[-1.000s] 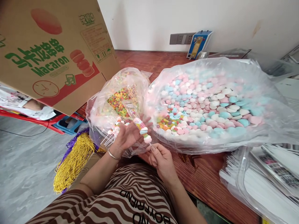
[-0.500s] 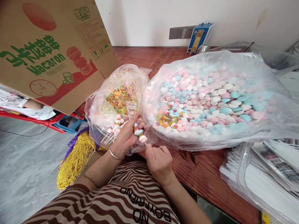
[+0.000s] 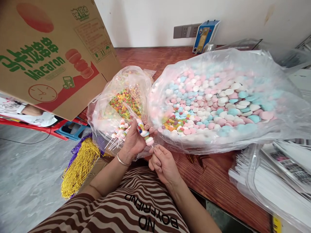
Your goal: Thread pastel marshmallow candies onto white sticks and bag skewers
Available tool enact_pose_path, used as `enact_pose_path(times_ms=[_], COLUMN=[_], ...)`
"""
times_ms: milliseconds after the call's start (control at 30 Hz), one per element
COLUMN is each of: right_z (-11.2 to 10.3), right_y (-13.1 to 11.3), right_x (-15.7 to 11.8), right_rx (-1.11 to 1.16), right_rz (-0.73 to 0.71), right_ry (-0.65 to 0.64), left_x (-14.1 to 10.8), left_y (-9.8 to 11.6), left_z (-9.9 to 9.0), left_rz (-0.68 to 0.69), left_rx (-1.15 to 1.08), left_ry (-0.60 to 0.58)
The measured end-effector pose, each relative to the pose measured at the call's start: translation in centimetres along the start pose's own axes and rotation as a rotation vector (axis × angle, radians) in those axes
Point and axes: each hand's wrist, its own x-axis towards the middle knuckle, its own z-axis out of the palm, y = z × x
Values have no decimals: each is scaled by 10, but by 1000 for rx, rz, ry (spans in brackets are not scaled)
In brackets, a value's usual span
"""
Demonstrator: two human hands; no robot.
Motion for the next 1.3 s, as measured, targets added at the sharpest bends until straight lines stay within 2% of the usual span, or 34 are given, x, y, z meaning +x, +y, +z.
enact_pose_path(times_ms=[67,133,200,233,300,333,400,500,600,667,767,900,967,1033,1067,1200,1267,1300], right_z=[-5,-12,-19,-22,-22,-21,-16,-8,-5,-4,-2,1,1,0,-2,-14,-19,-21], right_y=[2,4,6,7,9,10,9,6,1,-2,-6,-9,-9,-8,-8,-7,-5,-4], right_x=[2,4,7,8,9,9,9,6,5,6,6,5,3,0,-1,1,3,4], right_rx=[-344,-803,-1199,-1328,-1426,-1391,-1164,-609,-226,-118,-27,45,-15,-263,-460,-1354,-1619,-1680], right_rz=[-210,-499,-773,-872,-947,-923,-763,-415,-227,-176,-96,66,96,-55,-202,-941,-1214,-1284], right_ry=[109,222,270,265,231,222,228,174,77,46,7,-59,-82,-25,33,275,327,340], left_x=[0,-1,-3,-4,-6,-6,-7,-6,0,4,9,10,9,7,7,3,1,1], left_y=[-1,-2,-5,-7,-13,-16,-20,-17,-3,9,19,16,11,8,7,6,6,6], left_z=[3,6,10,11,13,13,11,5,1,0,0,4,9,15,18,25,27,27], left_rz=[15,25,27,32,67,89,111,80,74,110,164,180,194,198,193,155,130,121], left_rx=[9,9,26,43,90,109,135,149,130,94,78,113,136,157,161,142,147,149], left_ry=[50,76,85,95,126,138,124,-9,-125,-130,-74,-71,-63,-25,-8,21,58,75])
